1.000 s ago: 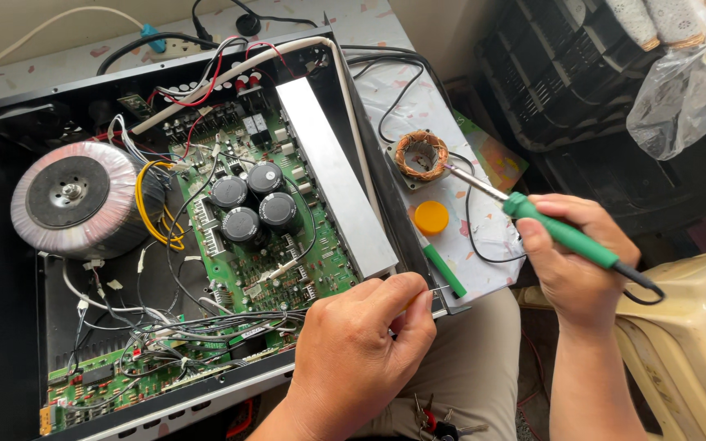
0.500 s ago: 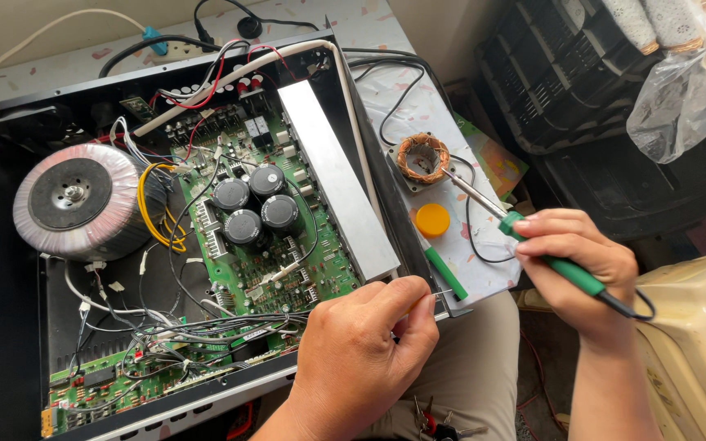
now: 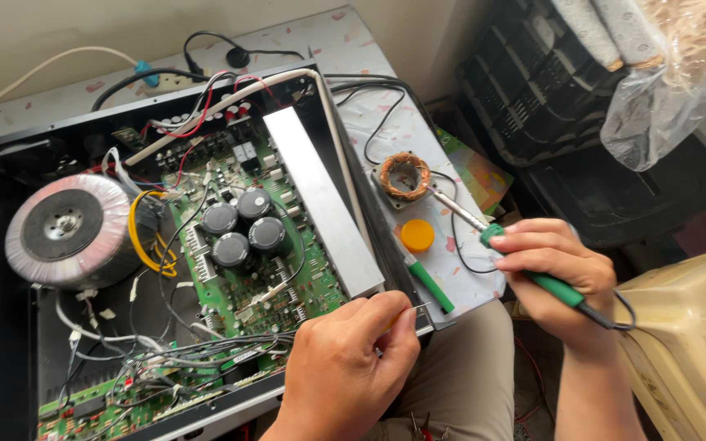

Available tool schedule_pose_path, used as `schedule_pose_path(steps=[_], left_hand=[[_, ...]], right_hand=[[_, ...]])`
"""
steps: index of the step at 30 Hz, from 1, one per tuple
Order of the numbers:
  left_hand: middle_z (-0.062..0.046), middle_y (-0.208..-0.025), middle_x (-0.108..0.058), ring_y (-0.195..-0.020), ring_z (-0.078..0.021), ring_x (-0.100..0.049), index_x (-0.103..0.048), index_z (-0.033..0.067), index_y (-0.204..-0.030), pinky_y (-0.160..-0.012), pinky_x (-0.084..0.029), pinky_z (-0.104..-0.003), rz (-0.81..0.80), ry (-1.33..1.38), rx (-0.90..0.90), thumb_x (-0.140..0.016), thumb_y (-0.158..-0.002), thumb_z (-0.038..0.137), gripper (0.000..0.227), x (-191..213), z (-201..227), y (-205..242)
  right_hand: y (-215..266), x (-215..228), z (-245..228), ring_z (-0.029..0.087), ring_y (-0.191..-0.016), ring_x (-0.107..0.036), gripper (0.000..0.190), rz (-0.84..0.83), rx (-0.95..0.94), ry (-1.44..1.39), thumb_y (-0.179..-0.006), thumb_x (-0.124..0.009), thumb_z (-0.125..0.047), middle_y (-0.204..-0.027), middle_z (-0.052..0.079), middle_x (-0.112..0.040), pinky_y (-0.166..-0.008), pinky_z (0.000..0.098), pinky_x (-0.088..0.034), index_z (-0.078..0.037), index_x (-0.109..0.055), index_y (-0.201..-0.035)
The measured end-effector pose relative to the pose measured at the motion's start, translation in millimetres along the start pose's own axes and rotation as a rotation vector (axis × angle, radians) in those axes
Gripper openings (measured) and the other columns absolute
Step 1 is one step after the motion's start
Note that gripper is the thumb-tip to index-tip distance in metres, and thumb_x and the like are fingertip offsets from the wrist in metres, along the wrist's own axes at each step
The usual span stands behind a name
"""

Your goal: The person repairs an electronic amplifier by first inspecting the circuit boards, then using a soldering iron and wire to make connections, and finally retrieving items from a bag to continue the work.

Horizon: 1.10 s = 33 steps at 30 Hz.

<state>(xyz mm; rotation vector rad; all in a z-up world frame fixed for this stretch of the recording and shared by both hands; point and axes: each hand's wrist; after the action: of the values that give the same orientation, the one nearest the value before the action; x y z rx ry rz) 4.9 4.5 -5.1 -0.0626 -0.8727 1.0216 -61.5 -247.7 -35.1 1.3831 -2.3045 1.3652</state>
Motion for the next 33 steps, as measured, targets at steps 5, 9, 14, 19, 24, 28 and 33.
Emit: schedule_pose_path(steps=[5,9,14,19,24,28,33], left_hand=[[0.000,-0.062,-0.058,-0.051,-0.0184,-0.054,-0.065,0.0159,-0.085,-0.049,-0.045,-0.034,0.025,0.017,-0.051,-0.064,-0.092,0.014,0.007,0,0,-3],[0.001,-0.060,-0.056,-0.048,-0.0192,-0.050,-0.065,0.0175,-0.085,-0.047,-0.045,-0.033,0.053,0.005,-0.055,-0.065,-0.089,0.015,0.005,-4,-3,-1],[0.002,-0.060,-0.056,-0.046,-0.0182,-0.047,-0.067,0.0198,-0.087,-0.045,-0.045,-0.031,0.063,0.015,-0.005,-0.066,-0.089,0.017,0.003,-6,-4,1],[0.006,-0.056,-0.052,-0.041,-0.0119,-0.046,-0.069,0.0266,-0.082,-0.041,-0.045,-0.025,0.085,-0.041,0.027,-0.070,-0.083,0.020,0.007,-8,-6,0],[0.010,-0.051,-0.055,-0.037,-0.0088,-0.046,-0.070,0.0300,-0.075,-0.037,-0.040,-0.025,0.167,-0.095,0.113,-0.069,-0.078,0.025,0.005,-21,-10,2],[0.017,-0.061,-0.063,-0.051,-0.0075,-0.062,-0.071,0.0459,-0.086,-0.049,-0.051,-0.029,-0.083,-0.215,0.384,-0.065,-0.084,0.049,0.008,-36,-37,22],[0.014,-0.069,-0.065,-0.044,-0.0090,-0.059,-0.073,0.0388,-0.108,-0.044,-0.049,-0.025,0.109,-0.200,0.243,-0.069,-0.084,0.039,0.024,-47,-37,25]], right_hand=[[0,-2,6,0.026,-0.105,-0.069,0.016,-0.014,0.025,-0.010,-0.084,-0.074,0.008,-0.104,0.009,-0.076,-0.101,0.0341,-0.058,-0.008,-0.074,-0.083],[-1,2,3,0.025,-0.103,-0.070,0.015,0.006,0.015,-0.014,-0.084,-0.073,0.007,-0.100,0.009,-0.077,-0.098,0.0326,-0.058,-0.007,-0.074,-0.080],[-4,1,13,0.025,-0.107,-0.069,0.010,-0.073,0.050,0.008,-0.085,-0.074,-0.001,-0.104,0.006,-0.078,-0.100,0.0335,-0.057,-0.011,-0.077,-0.083],[-7,13,2,0.023,-0.099,-0.071,0.016,-0.074,0.082,0.047,-0.086,-0.068,-0.001,-0.096,0.002,-0.079,-0.094,0.0327,-0.058,-0.012,-0.076,-0.077],[-11,6,8,0.026,-0.104,-0.070,0.011,-0.127,0.104,0.002,-0.084,-0.070,-0.003,-0.102,0.003,-0.079,-0.095,0.0334,-0.060,-0.011,-0.077,-0.081],[-10,19,6,0.026,-0.100,-0.072,0.011,-0.137,0.088,-0.003,-0.081,-0.071,-0.002,-0.098,0.004,-0.079,-0.092,0.0337,-0.061,-0.011,-0.077,-0.080],[-16,6,5,0.025,-0.101,-0.071,0.010,-0.060,0.078,0.006,-0.081,-0.073,-0.002,-0.101,0.004,-0.079,-0.093,0.0317,-0.061,-0.010,-0.076,-0.081]])
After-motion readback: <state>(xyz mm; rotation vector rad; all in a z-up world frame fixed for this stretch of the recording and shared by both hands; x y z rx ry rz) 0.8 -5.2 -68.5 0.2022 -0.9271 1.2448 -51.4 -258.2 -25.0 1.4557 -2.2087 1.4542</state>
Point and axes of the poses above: each hand's wrist, its own y-axis away from the middle knuckle, its own x-axis out of the back of the hand, z = x × y
